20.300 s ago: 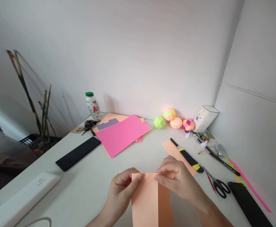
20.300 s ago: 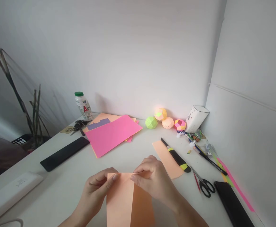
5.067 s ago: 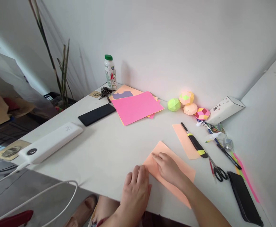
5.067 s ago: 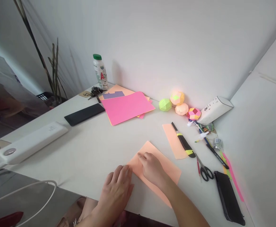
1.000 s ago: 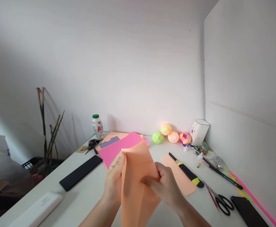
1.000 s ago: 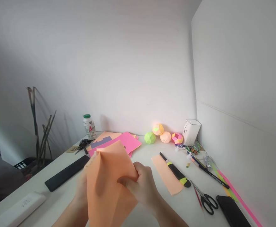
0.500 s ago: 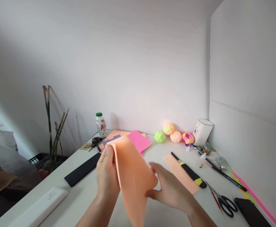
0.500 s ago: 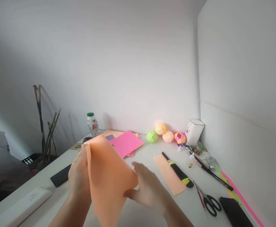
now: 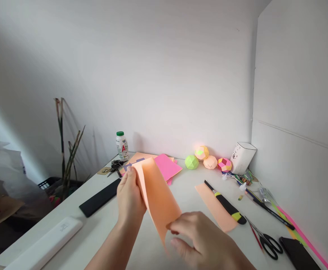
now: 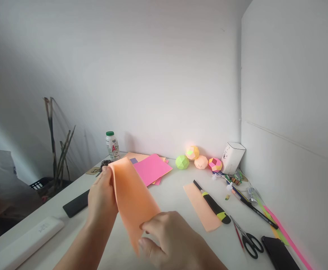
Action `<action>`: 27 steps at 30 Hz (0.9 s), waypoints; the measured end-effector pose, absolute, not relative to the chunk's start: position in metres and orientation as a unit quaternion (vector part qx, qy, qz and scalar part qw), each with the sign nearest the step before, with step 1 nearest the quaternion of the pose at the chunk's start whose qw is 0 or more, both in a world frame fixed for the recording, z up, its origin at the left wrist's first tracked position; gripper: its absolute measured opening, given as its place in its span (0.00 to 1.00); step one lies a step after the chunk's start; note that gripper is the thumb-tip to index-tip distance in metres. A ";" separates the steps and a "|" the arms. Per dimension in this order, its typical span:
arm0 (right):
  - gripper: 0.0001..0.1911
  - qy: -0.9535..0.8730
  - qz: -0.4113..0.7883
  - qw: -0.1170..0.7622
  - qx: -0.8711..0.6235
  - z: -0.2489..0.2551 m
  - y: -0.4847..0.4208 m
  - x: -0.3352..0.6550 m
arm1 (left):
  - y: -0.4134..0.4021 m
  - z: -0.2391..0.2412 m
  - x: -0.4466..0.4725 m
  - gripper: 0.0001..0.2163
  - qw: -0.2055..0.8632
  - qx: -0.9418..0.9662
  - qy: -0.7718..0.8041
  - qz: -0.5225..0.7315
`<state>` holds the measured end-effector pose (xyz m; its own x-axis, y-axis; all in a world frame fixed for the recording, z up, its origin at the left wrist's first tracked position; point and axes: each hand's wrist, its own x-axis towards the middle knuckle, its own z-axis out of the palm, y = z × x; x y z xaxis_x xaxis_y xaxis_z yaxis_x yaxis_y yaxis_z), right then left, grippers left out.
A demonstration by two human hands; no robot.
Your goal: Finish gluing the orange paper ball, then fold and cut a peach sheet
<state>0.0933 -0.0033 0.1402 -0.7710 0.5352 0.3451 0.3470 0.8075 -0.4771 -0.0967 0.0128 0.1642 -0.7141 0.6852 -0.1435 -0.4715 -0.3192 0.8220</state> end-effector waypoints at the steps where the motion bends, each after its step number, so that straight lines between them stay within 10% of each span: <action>1: 0.09 -0.908 0.206 0.276 -0.239 0.143 -0.004 0.093 | 0.013 0.162 -0.093 0.17 0.369 0.128 0.455 0.800; 6: 0.21 -0.826 0.095 0.471 -0.294 0.141 -0.007 0.080 | -0.001 0.146 -0.060 0.20 0.388 0.242 0.437 0.774; 10: 0.05 -0.760 0.061 0.562 -0.322 0.132 -0.005 0.075 | -0.017 0.136 -0.045 0.20 0.340 0.370 0.445 0.741; 27: 0.05 -0.677 0.196 0.632 -0.322 0.146 -0.003 0.092 | -0.031 0.130 -0.046 0.10 0.360 0.524 0.362 0.682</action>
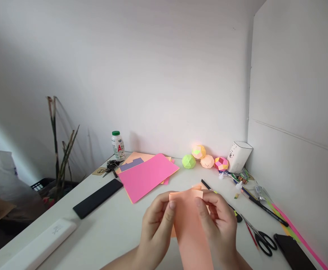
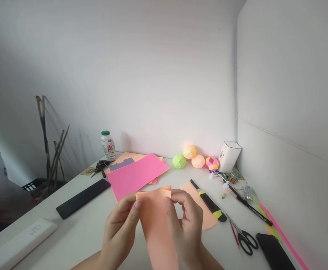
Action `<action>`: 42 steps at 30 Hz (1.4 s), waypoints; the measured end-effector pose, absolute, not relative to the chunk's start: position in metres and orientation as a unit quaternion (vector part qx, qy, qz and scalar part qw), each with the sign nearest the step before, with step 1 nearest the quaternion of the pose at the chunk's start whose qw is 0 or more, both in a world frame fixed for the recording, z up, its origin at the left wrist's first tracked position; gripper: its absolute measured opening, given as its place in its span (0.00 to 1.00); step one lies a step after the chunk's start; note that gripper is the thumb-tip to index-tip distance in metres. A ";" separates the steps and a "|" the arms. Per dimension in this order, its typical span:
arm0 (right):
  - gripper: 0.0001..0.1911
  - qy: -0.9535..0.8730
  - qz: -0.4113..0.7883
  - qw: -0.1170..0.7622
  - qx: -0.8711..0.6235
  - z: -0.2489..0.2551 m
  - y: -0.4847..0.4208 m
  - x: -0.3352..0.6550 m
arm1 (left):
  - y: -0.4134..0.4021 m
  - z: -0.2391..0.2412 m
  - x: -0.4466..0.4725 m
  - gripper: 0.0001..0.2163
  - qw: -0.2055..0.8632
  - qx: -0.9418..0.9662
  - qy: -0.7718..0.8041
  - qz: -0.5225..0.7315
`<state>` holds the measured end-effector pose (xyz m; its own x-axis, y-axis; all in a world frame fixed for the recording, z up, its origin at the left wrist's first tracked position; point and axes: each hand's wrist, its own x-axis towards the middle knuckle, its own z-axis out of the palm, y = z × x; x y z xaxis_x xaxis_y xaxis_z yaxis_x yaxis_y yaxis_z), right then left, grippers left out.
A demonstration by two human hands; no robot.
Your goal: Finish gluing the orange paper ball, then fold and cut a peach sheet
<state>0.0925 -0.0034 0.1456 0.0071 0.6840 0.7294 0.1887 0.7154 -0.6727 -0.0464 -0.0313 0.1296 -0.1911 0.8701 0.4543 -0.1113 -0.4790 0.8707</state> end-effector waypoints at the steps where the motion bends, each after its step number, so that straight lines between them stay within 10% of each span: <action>1: 0.05 -0.671 0.206 0.633 -0.327 0.146 -0.003 0.093 | -0.032 0.130 -0.046 0.10 0.365 0.520 0.364 0.681; 34: 0.14 -0.678 0.267 0.560 -0.395 0.156 0.001 0.105 | -0.037 0.144 -0.043 0.11 0.361 0.482 0.425 0.676; 42: 0.06 -0.668 0.128 0.632 -0.372 0.150 -0.002 0.098 | -0.031 0.130 -0.047 0.10 0.393 0.508 0.393 0.658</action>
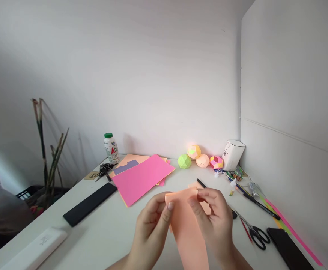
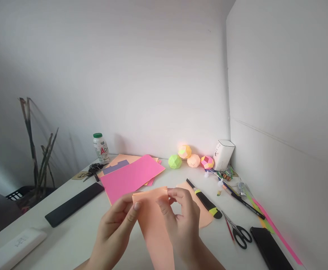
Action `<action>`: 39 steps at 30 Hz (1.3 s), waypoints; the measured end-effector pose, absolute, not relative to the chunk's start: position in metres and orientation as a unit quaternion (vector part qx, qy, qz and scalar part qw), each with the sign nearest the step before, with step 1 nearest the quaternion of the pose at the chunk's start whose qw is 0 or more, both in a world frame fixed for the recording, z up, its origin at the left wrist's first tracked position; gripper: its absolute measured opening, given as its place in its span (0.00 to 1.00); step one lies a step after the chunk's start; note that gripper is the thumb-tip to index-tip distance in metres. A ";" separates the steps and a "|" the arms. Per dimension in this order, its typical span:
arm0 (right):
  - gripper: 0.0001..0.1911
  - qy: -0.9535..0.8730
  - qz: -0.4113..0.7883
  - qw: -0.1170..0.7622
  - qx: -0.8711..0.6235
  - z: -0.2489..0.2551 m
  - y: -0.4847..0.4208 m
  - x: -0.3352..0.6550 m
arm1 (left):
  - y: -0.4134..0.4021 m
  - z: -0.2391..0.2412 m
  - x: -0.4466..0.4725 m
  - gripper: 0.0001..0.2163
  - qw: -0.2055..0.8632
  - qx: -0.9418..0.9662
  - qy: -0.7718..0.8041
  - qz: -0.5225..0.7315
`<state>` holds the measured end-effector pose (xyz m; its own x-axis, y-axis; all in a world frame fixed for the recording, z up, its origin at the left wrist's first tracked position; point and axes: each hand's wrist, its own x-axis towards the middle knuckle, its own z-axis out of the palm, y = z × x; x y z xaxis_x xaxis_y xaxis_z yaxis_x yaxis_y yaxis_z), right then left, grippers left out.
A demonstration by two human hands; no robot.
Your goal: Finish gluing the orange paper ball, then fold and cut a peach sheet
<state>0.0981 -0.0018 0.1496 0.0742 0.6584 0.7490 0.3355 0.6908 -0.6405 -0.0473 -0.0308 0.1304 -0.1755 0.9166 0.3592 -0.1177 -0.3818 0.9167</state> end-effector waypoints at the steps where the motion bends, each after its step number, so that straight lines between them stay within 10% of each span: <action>1: 0.05 -0.675 0.116 0.633 -0.361 0.149 -0.001 0.097 | -0.031 0.131 -0.046 0.10 0.396 0.507 0.389 0.659; 39: 0.14 -0.717 0.484 0.449 -0.224 0.161 -0.005 0.116 | -0.025 0.142 -0.052 0.17 0.594 0.533 0.266 0.541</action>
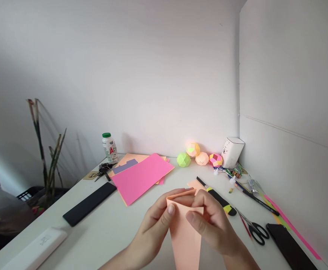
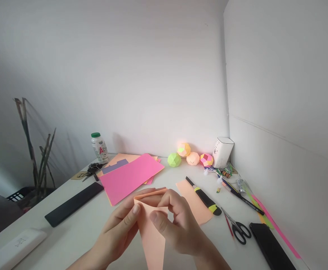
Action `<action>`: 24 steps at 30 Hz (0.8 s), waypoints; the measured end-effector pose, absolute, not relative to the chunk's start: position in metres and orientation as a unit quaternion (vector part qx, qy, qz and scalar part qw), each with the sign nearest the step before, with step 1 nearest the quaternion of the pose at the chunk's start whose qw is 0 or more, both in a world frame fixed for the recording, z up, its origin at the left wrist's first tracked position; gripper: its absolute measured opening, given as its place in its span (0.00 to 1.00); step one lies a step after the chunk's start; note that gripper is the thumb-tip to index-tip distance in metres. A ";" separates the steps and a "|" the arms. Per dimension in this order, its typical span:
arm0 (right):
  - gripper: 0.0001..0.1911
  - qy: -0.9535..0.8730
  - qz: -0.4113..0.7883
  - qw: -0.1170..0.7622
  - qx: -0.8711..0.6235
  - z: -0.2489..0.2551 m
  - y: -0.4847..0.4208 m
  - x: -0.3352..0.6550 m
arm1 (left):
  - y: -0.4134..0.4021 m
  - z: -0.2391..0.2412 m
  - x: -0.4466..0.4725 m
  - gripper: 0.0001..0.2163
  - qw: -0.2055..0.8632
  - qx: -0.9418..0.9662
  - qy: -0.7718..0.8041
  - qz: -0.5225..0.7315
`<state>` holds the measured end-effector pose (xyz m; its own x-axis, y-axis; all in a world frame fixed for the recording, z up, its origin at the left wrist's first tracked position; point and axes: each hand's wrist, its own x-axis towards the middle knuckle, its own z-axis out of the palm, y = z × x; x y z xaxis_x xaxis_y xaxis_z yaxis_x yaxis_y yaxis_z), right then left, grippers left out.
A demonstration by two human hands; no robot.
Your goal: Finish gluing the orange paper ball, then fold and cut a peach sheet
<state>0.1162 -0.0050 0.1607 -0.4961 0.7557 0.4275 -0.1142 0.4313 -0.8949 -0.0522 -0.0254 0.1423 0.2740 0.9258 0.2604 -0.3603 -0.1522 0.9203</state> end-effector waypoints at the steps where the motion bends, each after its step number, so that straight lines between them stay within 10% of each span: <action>1: 0.14 -0.717 0.490 0.441 -0.226 0.161 -0.005 0.118 | -0.025 0.142 -0.053 0.17 0.594 0.535 0.262 0.541; 18: 0.12 -0.671 0.490 0.502 -0.242 0.156 -0.002 0.110 | -0.028 0.138 -0.050 0.18 0.567 0.536 0.274 0.563; 24: 0.11 -0.688 0.319 0.575 -0.309 0.158 -0.004 0.105 | -0.033 0.133 -0.049 0.19 0.548 0.524 0.281 0.589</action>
